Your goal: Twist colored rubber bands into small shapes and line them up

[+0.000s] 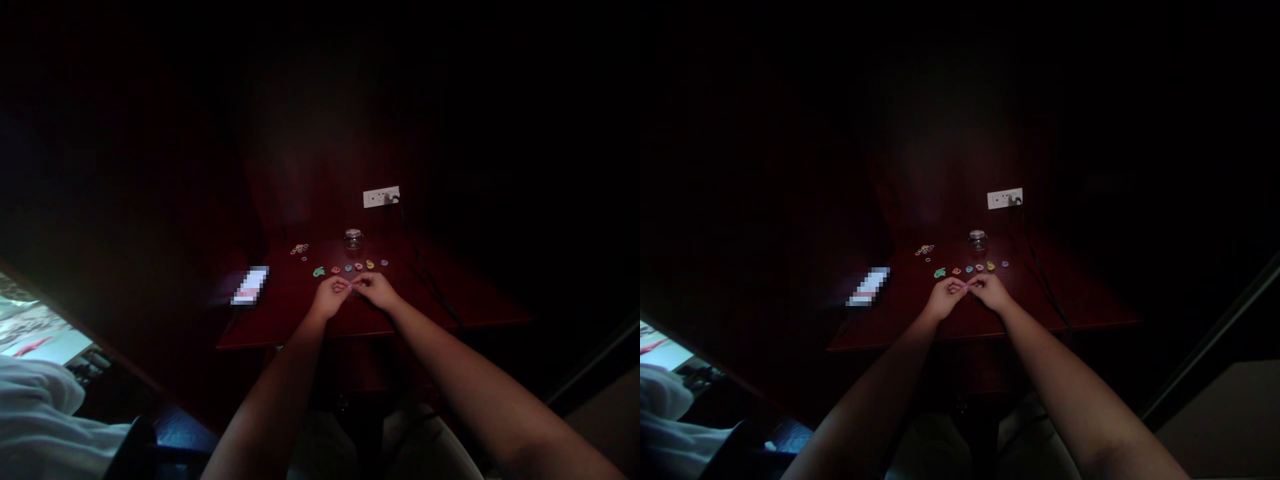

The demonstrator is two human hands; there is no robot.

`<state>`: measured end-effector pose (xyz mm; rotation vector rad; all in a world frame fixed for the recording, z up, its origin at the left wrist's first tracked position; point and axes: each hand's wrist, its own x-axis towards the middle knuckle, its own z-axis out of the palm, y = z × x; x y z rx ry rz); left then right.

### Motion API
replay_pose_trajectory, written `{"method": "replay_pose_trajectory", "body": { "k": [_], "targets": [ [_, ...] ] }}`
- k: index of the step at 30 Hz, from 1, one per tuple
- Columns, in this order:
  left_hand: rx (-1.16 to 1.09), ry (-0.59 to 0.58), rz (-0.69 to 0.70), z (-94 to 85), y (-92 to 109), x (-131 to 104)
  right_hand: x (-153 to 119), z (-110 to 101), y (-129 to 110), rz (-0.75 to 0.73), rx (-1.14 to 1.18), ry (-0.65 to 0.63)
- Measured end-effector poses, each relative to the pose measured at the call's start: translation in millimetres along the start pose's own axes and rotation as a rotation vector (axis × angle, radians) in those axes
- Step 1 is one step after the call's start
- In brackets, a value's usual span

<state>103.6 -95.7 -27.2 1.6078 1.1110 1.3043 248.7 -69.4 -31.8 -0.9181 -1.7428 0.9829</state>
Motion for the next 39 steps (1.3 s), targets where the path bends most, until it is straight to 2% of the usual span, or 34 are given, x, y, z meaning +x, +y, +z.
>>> {"method": "replay_pose_trajectory", "body": {
  "k": [7,15,24,39],
  "targets": [
    [0.015,-0.001,0.001,0.2,-1.3,0.2,1.6,-0.2,6.7,0.003,0.037,-0.01],
    [-0.003,-0.006,-0.012,0.3,1.6,0.5,-0.5,-0.3,-2.7,0.013,0.06,-0.003],
    [0.005,0.025,0.005,-0.5,-2.2,1.7,0.9,-0.7,1.3,0.032,0.079,-0.051],
    [0.184,-0.007,0.005,-0.9,-4.7,2.1,-0.8,-1.7,-2.8,-0.032,0.099,-0.056]
  ]
}}
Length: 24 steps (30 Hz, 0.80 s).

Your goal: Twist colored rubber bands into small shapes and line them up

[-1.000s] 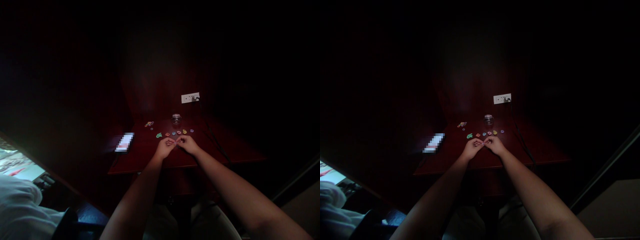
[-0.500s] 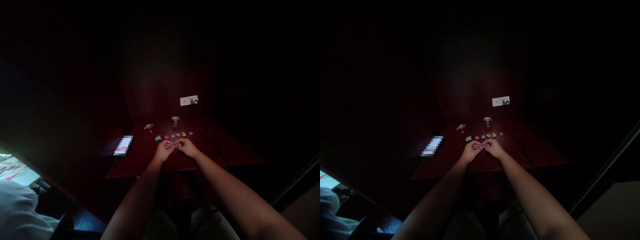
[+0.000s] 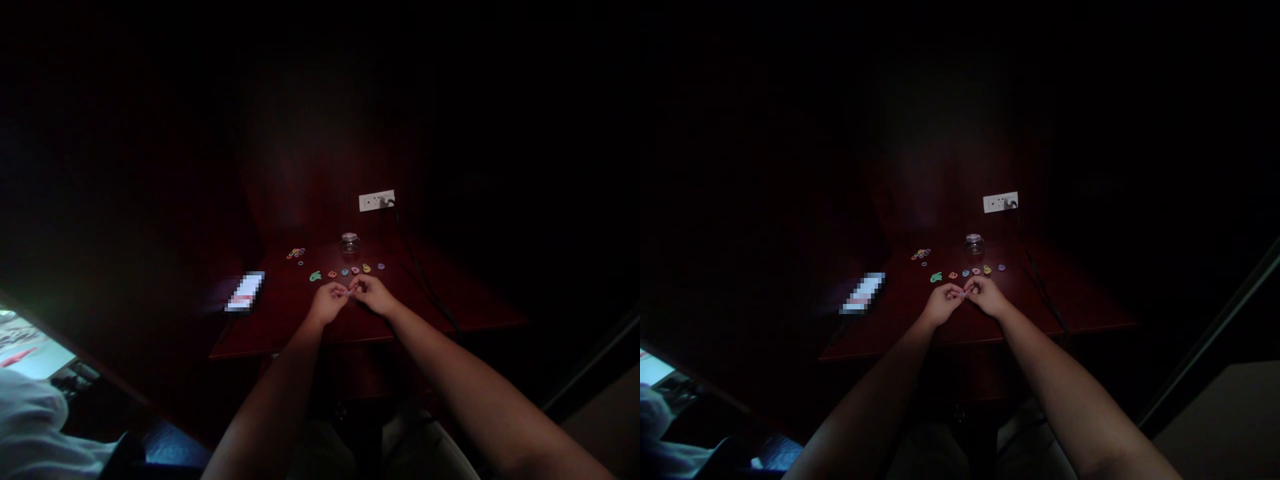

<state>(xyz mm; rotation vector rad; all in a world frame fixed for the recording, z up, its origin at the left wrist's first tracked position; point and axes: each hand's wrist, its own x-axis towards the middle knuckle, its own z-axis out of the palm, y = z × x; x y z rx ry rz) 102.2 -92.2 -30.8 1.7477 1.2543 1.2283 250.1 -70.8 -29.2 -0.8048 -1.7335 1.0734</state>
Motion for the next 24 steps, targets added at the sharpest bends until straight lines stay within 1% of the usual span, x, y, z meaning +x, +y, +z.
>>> {"method": "replay_pose_trajectory", "body": {
  "k": [5,9,12,16,19,21,24],
  "targets": [
    [0.008,0.007,0.014,-0.4,1.2,0.4,-2.0,1.5,-2.2,-0.011,-0.007,0.004],
    [0.007,0.027,0.01,-0.3,2.0,1.0,-2.0,3.2,-2.1,-0.03,-0.059,0.006],
    [0.077,0.028,0.03,-0.6,1.7,0.2,-1.5,4.3,-1.4,-0.046,-0.083,-0.008],
    [0.229,0.054,0.032,-2.5,-0.2,-0.9,-2.1,6.5,-1.9,-0.091,-0.134,-0.02],
    [0.293,0.038,0.024,-3.8,-1.7,-0.7,-2.8,7.5,-2.6,-0.123,-0.166,-0.026],
    [0.298,0.019,0.03,-4.0,-3.0,-0.1,-2.7,6.8,-2.4,-0.119,-0.169,0.0],
    [0.277,0.016,0.05,-3.3,-5.4,0.7,-1.5,3.7,-0.6,-0.101,-0.142,0.09]
  ]
}}
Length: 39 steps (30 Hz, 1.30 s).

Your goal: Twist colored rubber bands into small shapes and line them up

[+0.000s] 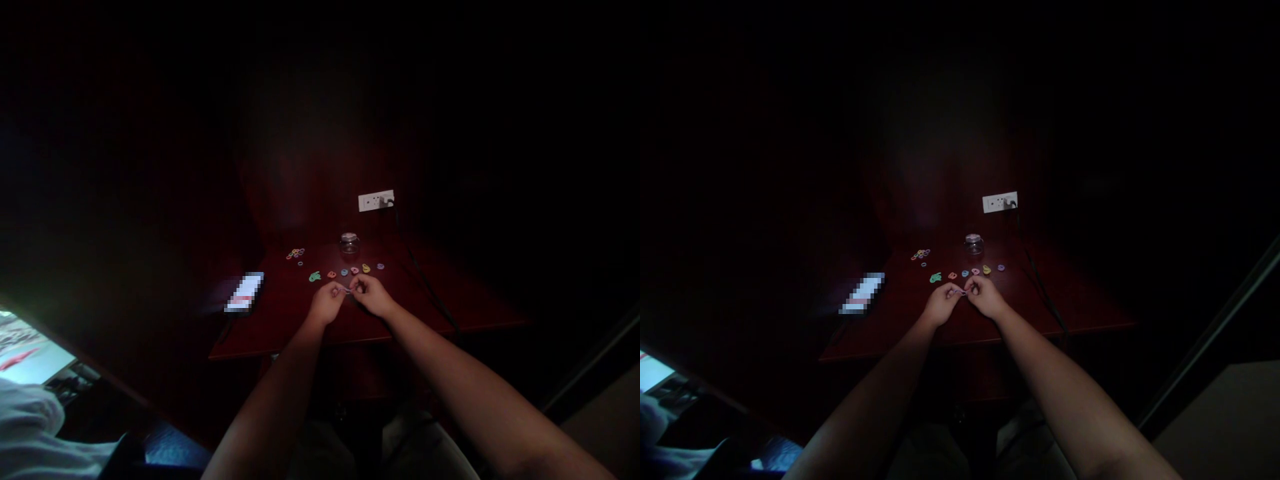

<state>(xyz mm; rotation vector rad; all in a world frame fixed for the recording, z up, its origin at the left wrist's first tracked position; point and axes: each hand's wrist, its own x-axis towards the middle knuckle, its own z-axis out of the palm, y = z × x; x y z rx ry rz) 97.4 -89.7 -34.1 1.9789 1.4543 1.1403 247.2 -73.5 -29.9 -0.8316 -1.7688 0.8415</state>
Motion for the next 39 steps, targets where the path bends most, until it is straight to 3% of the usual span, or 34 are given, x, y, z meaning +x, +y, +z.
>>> {"method": "replay_pose_trajectory", "body": {
  "k": [7,17,20,26,39],
  "targets": [
    [-0.149,0.029,-0.008,2.4,-0.3,0.2,3.7,-3.1,8.5,0.083,0.118,0.144],
    [-0.271,0.075,-0.031,1.8,2.9,1.7,4.2,-6.0,11.7,0.124,0.128,0.18],
    [-0.269,0.09,-0.03,0.9,3.9,1.5,3.2,-5.6,10.0,0.113,0.114,0.15],
    [-0.353,0.003,-0.065,-1.0,9.2,0.8,0.0,-1.9,1.0,0.076,0.055,-0.075],
    [-0.302,-0.061,-0.046,-1.1,8.0,0.9,0.4,-4.4,2.4,0.044,-0.012,-0.004]
  ]
}}
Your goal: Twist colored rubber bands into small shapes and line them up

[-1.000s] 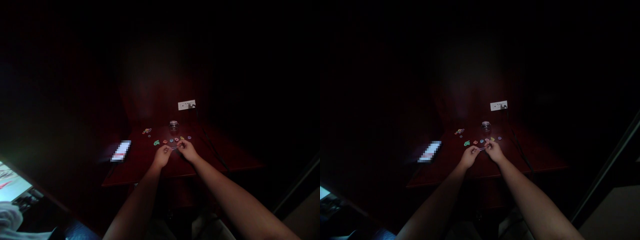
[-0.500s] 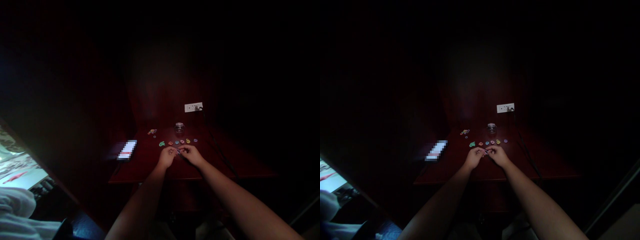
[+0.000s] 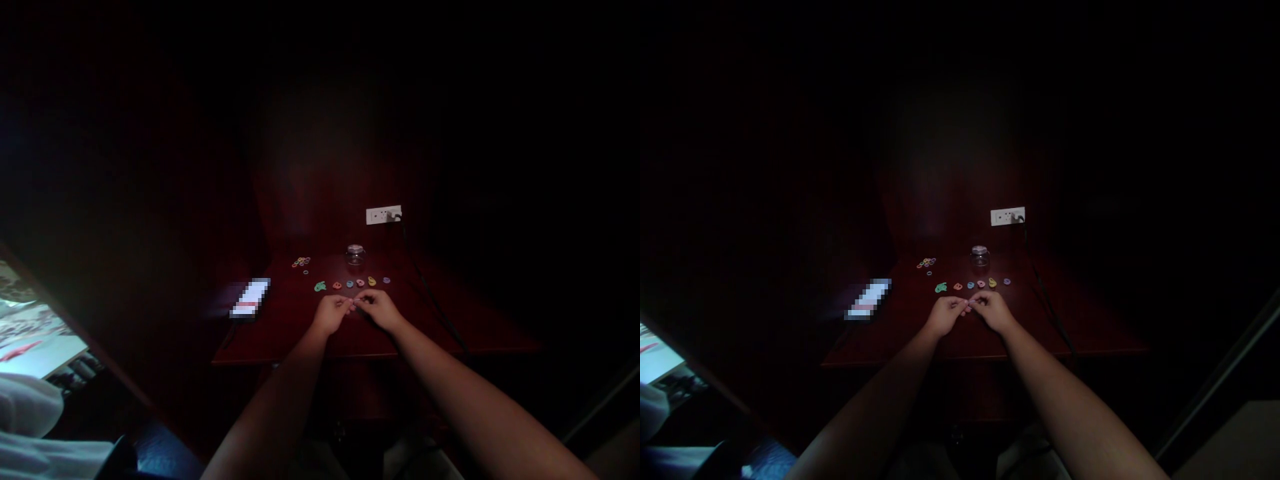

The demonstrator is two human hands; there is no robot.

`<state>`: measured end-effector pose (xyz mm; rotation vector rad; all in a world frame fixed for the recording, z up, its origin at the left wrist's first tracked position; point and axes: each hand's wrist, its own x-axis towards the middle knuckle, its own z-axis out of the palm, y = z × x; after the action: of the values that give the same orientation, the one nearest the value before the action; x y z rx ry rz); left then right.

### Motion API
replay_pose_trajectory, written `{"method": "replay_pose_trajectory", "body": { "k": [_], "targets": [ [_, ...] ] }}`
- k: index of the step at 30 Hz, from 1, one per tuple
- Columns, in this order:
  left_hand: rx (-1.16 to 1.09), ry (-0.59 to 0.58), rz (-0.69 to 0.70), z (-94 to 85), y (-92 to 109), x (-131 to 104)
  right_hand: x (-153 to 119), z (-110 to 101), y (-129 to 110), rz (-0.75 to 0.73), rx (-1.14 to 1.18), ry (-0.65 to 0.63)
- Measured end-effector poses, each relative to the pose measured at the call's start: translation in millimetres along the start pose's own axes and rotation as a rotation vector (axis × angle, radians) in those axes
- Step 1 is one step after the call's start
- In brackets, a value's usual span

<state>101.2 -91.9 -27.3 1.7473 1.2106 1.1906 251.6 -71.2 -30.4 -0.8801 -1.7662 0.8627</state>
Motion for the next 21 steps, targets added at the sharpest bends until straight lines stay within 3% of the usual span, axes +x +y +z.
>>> {"method": "replay_pose_trajectory", "body": {
  "k": [7,12,15,21],
  "targets": [
    [0.002,0.025,0.0,1.6,-1.4,-0.8,-0.9,-1.6,-3.9,0.037,0.052,0.041],
    [-0.053,0.101,-0.024,2.4,-7.2,1.7,-1.1,-2.6,-1.4,0.154,0.157,0.115],
    [-0.084,0.168,-0.005,2.2,-8.1,2.7,-1.1,-2.3,-0.6,0.136,0.191,0.171],
    [-0.113,0.125,-0.016,3.1,-7.1,2.3,-5.1,2.3,-6.1,0.019,-0.013,0.004]
  ]
}}
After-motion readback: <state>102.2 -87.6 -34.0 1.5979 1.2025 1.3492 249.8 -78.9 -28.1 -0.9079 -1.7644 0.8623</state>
